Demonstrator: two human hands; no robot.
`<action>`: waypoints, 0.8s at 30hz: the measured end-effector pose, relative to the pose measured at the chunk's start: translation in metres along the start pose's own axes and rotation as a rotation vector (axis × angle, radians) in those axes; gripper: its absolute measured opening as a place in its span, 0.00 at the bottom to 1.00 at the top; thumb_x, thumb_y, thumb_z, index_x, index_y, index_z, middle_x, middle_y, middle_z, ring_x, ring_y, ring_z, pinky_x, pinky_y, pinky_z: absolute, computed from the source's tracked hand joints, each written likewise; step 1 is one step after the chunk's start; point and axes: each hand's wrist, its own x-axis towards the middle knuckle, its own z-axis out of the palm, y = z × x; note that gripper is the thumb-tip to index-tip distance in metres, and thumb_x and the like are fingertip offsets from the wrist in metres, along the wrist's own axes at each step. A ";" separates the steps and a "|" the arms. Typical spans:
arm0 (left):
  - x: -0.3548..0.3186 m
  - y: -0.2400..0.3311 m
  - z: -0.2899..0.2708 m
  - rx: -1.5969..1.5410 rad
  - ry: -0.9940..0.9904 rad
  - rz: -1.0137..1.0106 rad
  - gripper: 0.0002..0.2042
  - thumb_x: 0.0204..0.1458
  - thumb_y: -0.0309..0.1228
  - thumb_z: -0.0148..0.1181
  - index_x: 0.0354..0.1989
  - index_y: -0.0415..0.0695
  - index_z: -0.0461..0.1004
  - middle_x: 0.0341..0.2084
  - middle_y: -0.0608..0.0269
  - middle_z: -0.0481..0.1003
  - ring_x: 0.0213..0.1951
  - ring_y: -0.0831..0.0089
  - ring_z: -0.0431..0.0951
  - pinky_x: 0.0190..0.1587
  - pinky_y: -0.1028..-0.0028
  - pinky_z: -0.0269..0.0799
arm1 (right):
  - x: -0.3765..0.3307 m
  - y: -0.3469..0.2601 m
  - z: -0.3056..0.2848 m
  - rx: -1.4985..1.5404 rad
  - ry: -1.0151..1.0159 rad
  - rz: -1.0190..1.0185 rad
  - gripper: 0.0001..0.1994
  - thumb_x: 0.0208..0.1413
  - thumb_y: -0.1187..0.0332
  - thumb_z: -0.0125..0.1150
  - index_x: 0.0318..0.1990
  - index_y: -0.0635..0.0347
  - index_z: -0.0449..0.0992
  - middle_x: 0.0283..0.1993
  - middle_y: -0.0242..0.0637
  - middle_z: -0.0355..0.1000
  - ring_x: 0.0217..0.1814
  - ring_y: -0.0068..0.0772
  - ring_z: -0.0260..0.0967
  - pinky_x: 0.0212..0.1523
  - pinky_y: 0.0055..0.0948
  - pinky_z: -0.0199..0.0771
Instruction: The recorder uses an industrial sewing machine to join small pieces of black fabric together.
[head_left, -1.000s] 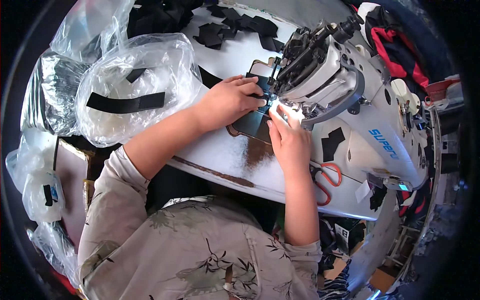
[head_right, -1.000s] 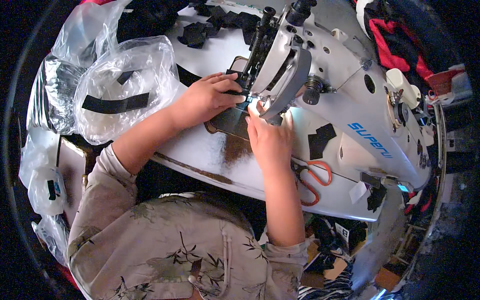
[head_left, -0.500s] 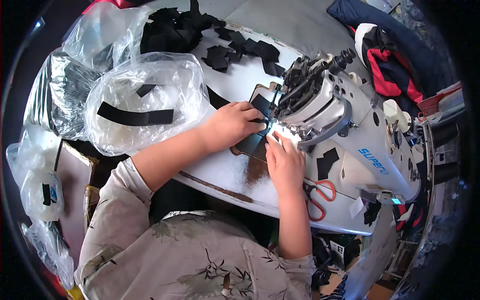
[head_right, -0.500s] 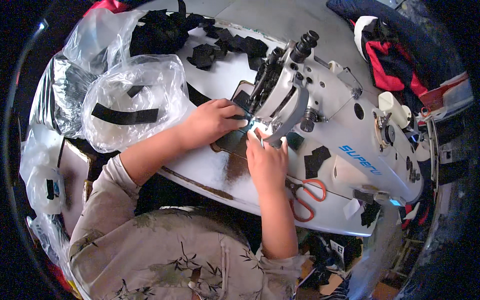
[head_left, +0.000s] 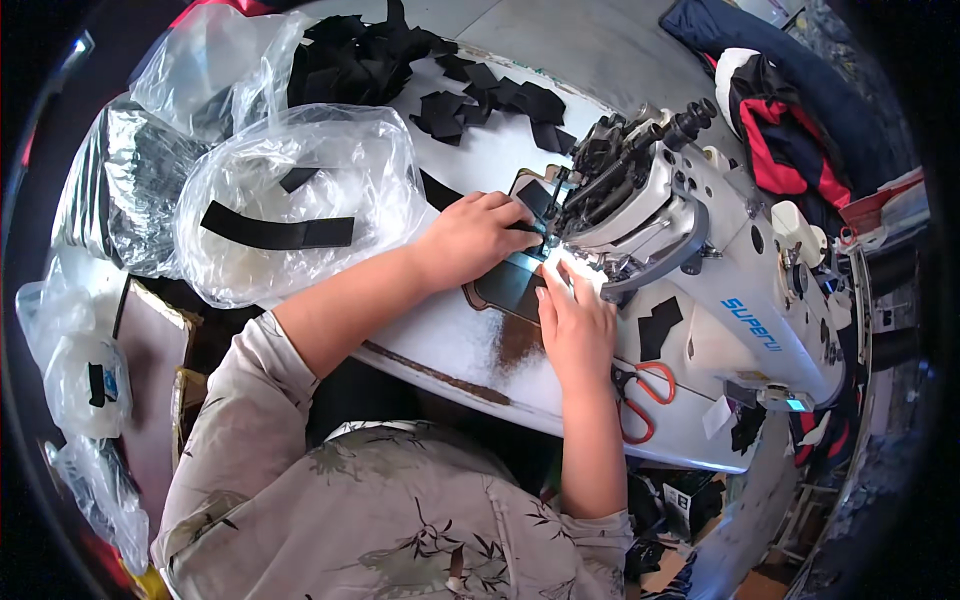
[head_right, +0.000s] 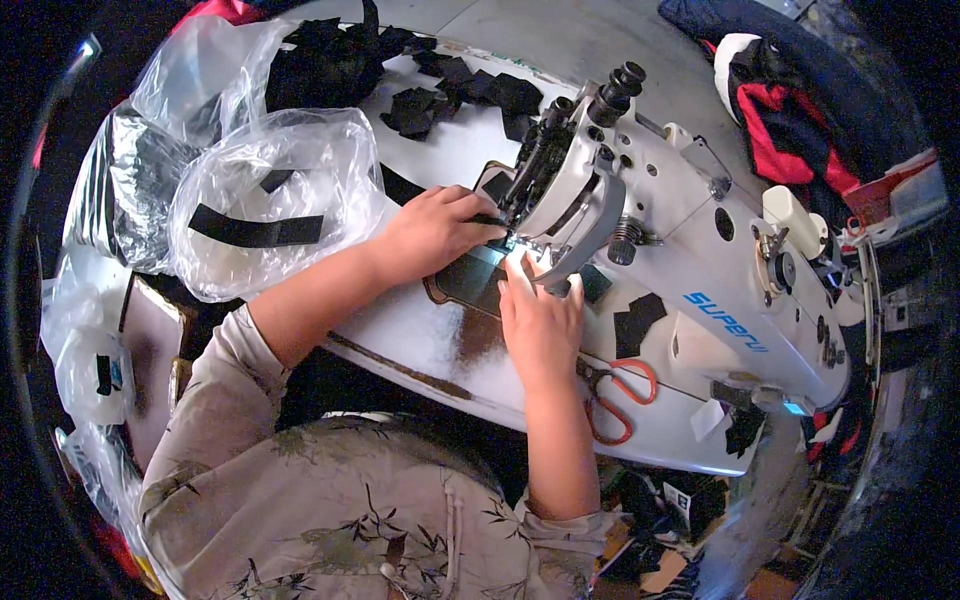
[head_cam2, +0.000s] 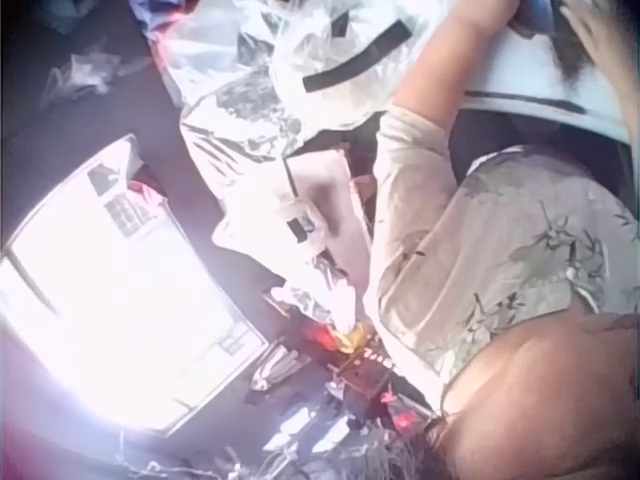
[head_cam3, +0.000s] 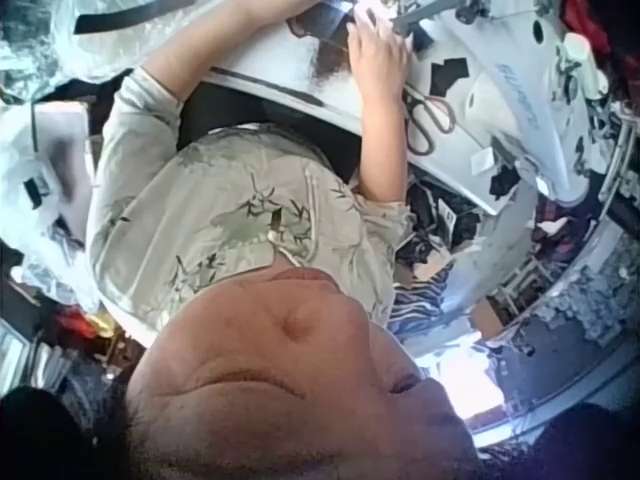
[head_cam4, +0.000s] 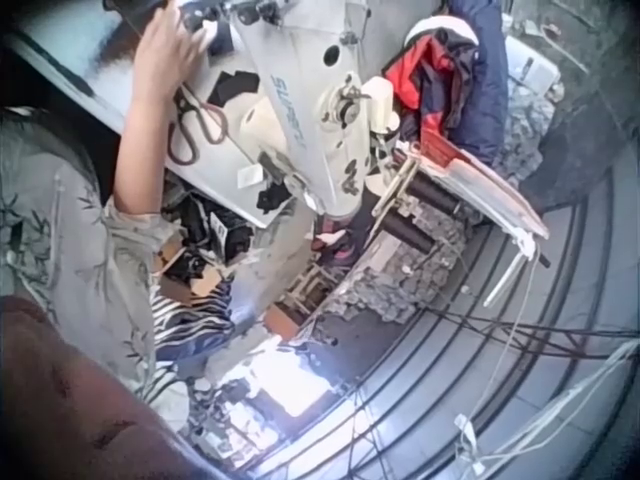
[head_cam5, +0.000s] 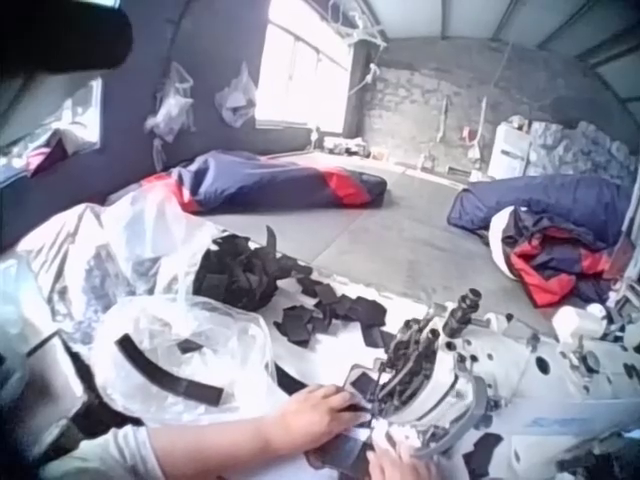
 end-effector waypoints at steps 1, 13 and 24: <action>0.000 0.000 0.000 -0.001 0.001 -0.003 0.16 0.50 0.33 0.58 0.48 0.57 0.81 0.48 0.70 0.75 0.51 0.67 0.73 0.54 0.67 0.70 | 0.000 -0.001 -0.001 -0.006 -0.007 0.002 0.14 0.62 0.61 0.59 0.54 0.45 0.79 0.58 0.32 0.74 0.54 0.37 0.73 0.51 0.39 0.69; -0.001 0.001 0.000 0.015 -0.058 -0.023 0.18 0.50 0.31 0.58 0.51 0.57 0.80 0.49 0.67 0.74 0.53 0.65 0.72 0.56 0.66 0.69 | -0.002 0.000 0.001 0.023 -0.003 0.002 0.14 0.62 0.62 0.58 0.55 0.48 0.78 0.58 0.34 0.73 0.56 0.41 0.72 0.52 0.41 0.70; -0.003 0.010 -0.010 0.103 -0.130 -0.037 0.20 0.51 0.34 0.58 0.55 0.51 0.78 0.50 0.65 0.73 0.54 0.65 0.72 0.57 0.67 0.68 | -0.002 0.000 0.001 0.045 0.026 0.000 0.14 0.61 0.63 0.60 0.54 0.48 0.79 0.57 0.33 0.73 0.54 0.41 0.73 0.51 0.41 0.71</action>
